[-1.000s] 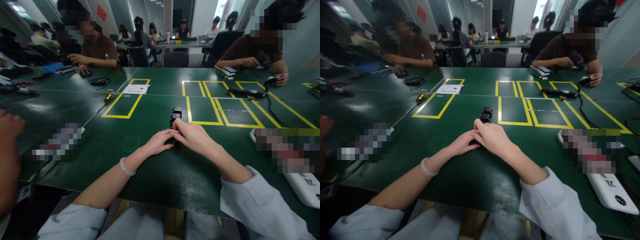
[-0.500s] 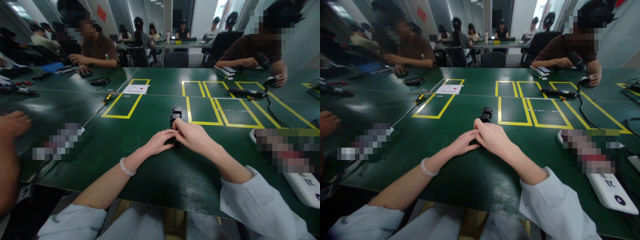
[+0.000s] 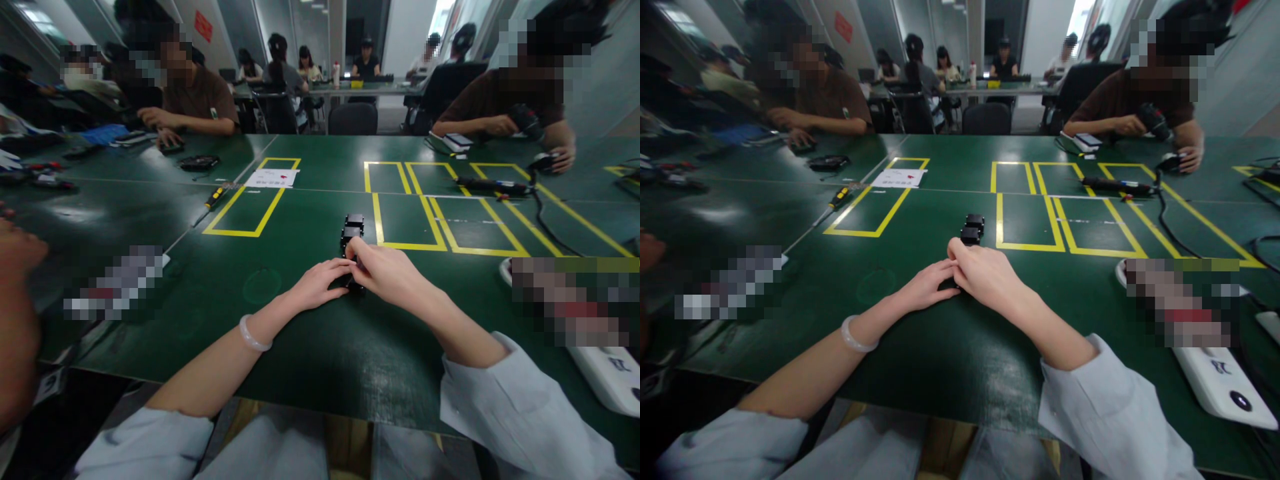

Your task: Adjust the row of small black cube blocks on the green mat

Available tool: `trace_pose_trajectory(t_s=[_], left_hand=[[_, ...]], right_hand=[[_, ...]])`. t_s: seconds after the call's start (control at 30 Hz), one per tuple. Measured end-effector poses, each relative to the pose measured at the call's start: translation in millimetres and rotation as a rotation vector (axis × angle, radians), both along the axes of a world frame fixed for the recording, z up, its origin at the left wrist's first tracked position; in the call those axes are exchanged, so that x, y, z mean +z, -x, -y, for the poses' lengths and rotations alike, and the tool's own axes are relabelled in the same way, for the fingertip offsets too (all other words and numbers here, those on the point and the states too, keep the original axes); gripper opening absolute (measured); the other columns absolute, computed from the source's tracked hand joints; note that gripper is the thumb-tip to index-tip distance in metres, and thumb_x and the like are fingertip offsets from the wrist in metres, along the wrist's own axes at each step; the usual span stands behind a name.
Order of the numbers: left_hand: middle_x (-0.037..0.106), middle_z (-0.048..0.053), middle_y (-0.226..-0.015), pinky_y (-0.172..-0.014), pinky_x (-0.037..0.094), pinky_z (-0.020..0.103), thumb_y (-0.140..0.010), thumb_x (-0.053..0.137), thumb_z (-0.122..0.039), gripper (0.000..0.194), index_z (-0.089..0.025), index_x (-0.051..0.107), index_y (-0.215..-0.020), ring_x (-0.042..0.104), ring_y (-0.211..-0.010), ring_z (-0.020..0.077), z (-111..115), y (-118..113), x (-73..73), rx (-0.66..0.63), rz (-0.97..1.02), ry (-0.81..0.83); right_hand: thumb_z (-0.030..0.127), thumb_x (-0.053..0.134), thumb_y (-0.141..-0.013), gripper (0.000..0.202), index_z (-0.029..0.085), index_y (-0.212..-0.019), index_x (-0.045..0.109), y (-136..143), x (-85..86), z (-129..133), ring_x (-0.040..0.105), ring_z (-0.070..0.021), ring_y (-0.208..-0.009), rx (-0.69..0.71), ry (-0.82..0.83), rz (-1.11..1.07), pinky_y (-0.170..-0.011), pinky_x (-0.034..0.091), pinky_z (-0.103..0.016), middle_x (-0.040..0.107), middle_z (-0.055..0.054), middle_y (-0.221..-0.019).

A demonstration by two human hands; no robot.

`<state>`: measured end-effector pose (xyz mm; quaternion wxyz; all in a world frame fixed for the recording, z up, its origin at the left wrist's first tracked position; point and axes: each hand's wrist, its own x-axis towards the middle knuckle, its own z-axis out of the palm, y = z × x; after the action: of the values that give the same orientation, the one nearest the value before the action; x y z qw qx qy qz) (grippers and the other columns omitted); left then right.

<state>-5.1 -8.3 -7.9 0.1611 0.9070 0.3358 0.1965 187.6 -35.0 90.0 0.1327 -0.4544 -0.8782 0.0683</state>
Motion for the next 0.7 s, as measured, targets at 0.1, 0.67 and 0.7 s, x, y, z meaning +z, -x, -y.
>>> trace_pose_trajectory(t_s=[0.1,0.67,0.7], left_hand=[[0.05,0.008,-0.135,-0.103,0.041,0.042,-0.086,0.063,-0.027,0.043,-0.022,0.052,-0.127,0.048,-0.124,0.0264,0.2,-0.3,0.2,-0.004,0.006,0.004],[0.049,0.008,-0.137,-0.104,0.039,0.042,-0.085,0.063,-0.027,0.044,-0.022,0.051,-0.127,0.046,-0.126,0.0259,-0.5,0.0,0.3,-0.009,-0.001,0.008],[0.049,0.008,-0.137,-0.104,0.039,0.041,-0.085,0.064,-0.027,0.044,-0.022,0.05,-0.128,0.046,-0.126,0.0255,-0.7,0.0,0.4,-0.015,0.004,0.006]], right_hand=[[0.023,0.042,-0.088,0.015,0.02,-0.101,0.047,0.3,-0.2,0.6,0.052,-0.0127,-0.063,0.006,-0.002,-0.016,-0.055,0.025,-0.024,0.061,-0.001,-0.078],[0.024,0.04,-0.089,0.015,0.02,-0.102,0.047,0.2,0.2,1.5,0.052,-0.013,-0.064,0.009,0.009,-0.024,-0.056,0.026,-0.024,0.061,-0.001,-0.079],[0.026,0.039,-0.09,0.015,0.02,-0.102,0.047,0.6,0.7,1.6,0.052,-0.0132,-0.064,0.001,0.01,-0.024,-0.056,0.026,-0.024,0.062,-0.002,-0.079]])
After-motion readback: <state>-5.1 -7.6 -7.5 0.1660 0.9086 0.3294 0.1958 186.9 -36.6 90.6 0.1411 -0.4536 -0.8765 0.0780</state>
